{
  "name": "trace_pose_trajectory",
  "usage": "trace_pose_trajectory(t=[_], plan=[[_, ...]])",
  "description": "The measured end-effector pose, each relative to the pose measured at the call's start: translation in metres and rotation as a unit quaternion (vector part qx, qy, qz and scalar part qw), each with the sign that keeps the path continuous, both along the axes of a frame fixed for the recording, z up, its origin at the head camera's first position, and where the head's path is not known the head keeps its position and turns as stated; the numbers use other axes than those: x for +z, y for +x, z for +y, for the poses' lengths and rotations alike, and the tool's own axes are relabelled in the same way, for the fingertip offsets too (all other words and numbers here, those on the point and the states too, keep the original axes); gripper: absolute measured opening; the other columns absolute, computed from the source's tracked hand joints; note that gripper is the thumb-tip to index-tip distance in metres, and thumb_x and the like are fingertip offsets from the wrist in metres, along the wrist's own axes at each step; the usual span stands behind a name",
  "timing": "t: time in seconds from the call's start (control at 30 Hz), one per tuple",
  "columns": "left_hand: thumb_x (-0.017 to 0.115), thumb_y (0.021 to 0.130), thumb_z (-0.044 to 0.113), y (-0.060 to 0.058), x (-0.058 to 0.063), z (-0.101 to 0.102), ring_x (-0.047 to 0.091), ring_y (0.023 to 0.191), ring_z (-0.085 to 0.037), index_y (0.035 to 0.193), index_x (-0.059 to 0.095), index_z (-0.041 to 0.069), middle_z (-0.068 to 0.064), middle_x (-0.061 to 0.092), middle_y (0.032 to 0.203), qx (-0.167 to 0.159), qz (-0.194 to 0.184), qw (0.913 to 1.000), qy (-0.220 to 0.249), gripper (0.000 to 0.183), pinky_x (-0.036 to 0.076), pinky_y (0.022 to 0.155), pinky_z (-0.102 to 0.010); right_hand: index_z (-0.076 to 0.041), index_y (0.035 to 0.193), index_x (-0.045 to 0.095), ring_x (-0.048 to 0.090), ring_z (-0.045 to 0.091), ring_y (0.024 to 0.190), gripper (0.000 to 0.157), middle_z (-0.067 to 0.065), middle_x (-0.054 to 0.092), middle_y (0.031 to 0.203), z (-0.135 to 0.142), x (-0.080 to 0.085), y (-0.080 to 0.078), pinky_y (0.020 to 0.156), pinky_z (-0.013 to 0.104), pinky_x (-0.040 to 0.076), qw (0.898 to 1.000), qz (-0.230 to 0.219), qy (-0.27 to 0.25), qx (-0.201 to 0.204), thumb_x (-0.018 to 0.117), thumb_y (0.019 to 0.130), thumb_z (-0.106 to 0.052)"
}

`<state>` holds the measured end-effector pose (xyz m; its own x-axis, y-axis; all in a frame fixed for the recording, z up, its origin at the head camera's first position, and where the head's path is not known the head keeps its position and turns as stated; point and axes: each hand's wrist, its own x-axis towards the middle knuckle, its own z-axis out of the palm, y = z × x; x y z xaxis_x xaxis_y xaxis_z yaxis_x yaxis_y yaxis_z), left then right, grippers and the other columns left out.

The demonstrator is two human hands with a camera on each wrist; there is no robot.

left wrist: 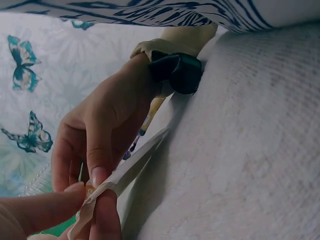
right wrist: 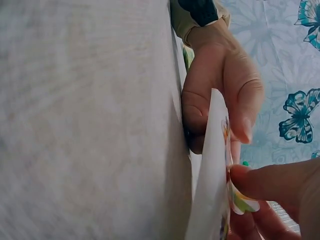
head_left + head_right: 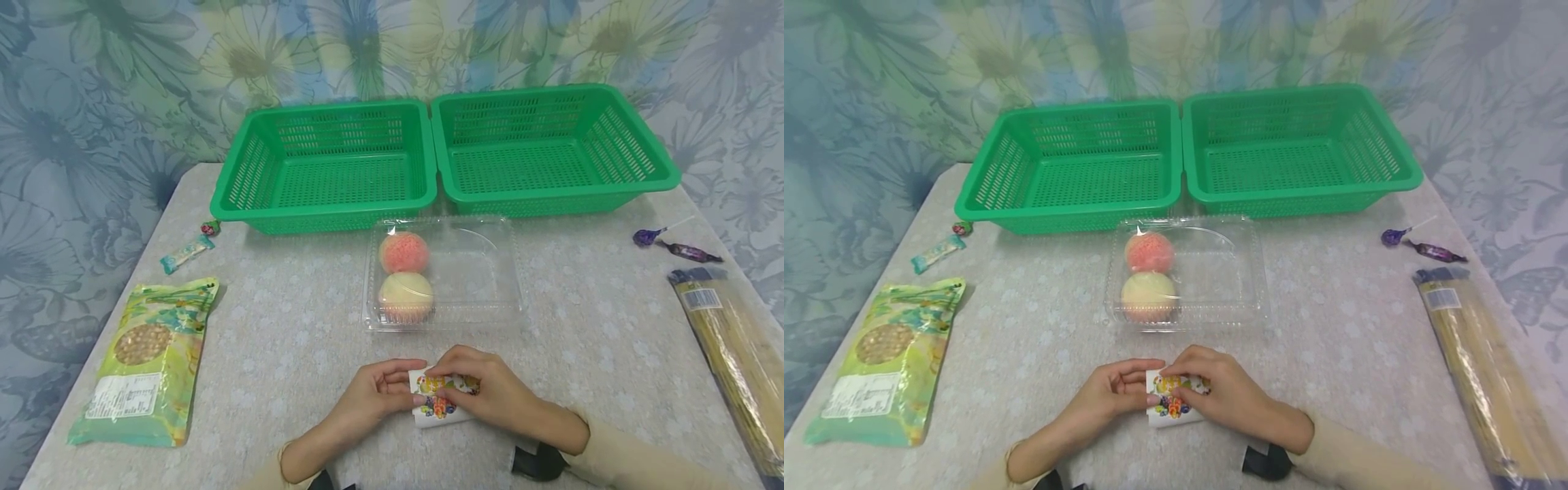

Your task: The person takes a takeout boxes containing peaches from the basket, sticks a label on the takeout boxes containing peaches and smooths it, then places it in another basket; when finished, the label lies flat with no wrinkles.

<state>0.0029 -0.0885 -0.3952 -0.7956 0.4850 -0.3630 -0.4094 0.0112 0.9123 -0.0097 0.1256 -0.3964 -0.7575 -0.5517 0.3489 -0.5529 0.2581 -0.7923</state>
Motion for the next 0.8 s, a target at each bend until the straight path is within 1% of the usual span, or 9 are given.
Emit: trace_pose_trajectory(t=[0.07, 0.13, 0.2, 0.27, 0.43, 0.6, 0.7, 0.8], plan=[[0.066, 0.081, 0.014, -0.0011, 0.0004, -0.0007, 0.064, 0.086, -0.008, 0.126, 0.05, 0.002, -0.018, 0.062, 0.111, -0.002, -0.011, 0.9999, 0.006, 0.049, 0.052, 0.075, -0.021, -0.014, 0.099, 0.068, 0.053, 0.005, 0.073, 0.022, -0.002, 0.063, 0.092, -0.0003, -0.0004, 0.0, 0.054, 0.015, 0.045, 1.0, 0.0, -0.009, 0.013, 0.069, 0.078, -0.006], [0.062, 0.085, 0.018, -0.0022, 0.001, -0.0015, 0.064, 0.088, -0.01, 0.126, 0.05, 0.001, -0.018, 0.061, 0.115, -0.001, -0.023, 0.9996, 0.013, 0.046, 0.053, 0.075, -0.022, -0.014, 0.097, 0.068, 0.053, 0.004, 0.072, 0.021, -0.001, 0.062, 0.092, -0.0005, -0.0005, 0.0001, 0.053, 0.014, 0.044, 1.0, 0.003, -0.014, 0.017, 0.068, 0.078, -0.005], [0.058, 0.088, 0.021, -0.0029, 0.0015, -0.0022, 0.064, 0.088, -0.011, 0.126, 0.049, 0.0, -0.018, 0.059, 0.118, 0.0, -0.033, 0.9993, 0.019, 0.045, 0.053, 0.074, -0.023, -0.014, 0.096, 0.068, 0.053, 0.004, 0.073, 0.019, 0.0, 0.061, 0.093, -0.0004, -0.0005, 0.0002, 0.054, 0.015, 0.045, 1.0, 0.002, -0.016, 0.022, 0.067, 0.079, -0.005], [0.056, 0.089, 0.022, -0.0032, 0.0017, -0.0027, 0.064, 0.087, -0.011, 0.126, 0.049, -0.001, -0.018, 0.059, 0.117, 0.001, -0.038, 0.9991, 0.019, 0.044, 0.053, 0.073, -0.022, -0.014, 0.095, 0.069, 0.055, 0.005, 0.078, 0.018, 0.0, 0.061, 0.095, 0.0001, 0.0, 0.0005, 0.058, 0.016, 0.047, 0.999, -0.005, -0.015, 0.029, 0.066, 0.08, -0.004], [0.054, 0.091, 0.018, -0.003, 0.0003, -0.0039, 0.064, 0.086, -0.01, 0.126, 0.048, -0.001, -0.018, 0.061, 0.114, -0.011, -0.033, 0.9992, 0.018, 0.041, 0.053, 0.072, -0.022, -0.014, 0.095, 0.07, 0.057, 0.006, 0.088, 0.018, -0.001, 0.06, 0.099, 0.0012, 0.0015, 0.0002, 0.068, 0.017, 0.049, 0.998, -0.021, 0.007, 0.06, 0.063, 0.082, -0.003], [0.054, 0.09, 0.016, -0.003, -0.0008, -0.004, 0.063, 0.086, -0.01, 0.124, 0.05, -0.002, -0.014, 0.063, 0.11, -0.017, -0.024, 0.9995, 0.014, 0.039, 0.053, 0.071, -0.021, -0.013, 0.1, 0.07, 0.056, 0.006, 0.092, 0.022, -0.002, 0.06, 0.1, 0.0022, 0.0031, -0.0008, 0.074, 0.017, 0.049, 0.995, -0.012, 0.028, 0.092, 0.06, 0.084, -0.001], [0.053, 0.091, 0.015, -0.0029, -0.0008, -0.0036, 0.063, 0.085, -0.01, 0.123, 0.051, -0.001, -0.012, 0.064, 0.107, -0.019, -0.02, 0.9996, 0.01, 0.037, 0.053, 0.071, -0.021, -0.011, 0.102, 0.069, 0.056, 0.008, 0.093, 0.022, -0.002, 0.061, 0.1, 0.0028, 0.0033, -0.0011, 0.076, 0.018, 0.049, 0.994, -0.009, 0.03, 0.104, 0.058, 0.085, -0.001], [0.053, 0.091, 0.014, -0.0027, -0.0005, -0.0035, 0.063, 0.085, -0.01, 0.123, 0.051, -0.001, -0.013, 0.064, 0.107, -0.019, -0.016, 0.9996, 0.011, 0.036, 0.054, 0.071, -0.022, -0.01, 0.104, 0.068, 0.056, 0.008, 0.095, 0.022, -0.001, 0.062, 0.101, 0.004, 0.0038, -0.0019, 0.078, 0.019, 0.049, 0.993, -0.021, 0.028, 0.113, 0.057, 0.086, -0.002]])
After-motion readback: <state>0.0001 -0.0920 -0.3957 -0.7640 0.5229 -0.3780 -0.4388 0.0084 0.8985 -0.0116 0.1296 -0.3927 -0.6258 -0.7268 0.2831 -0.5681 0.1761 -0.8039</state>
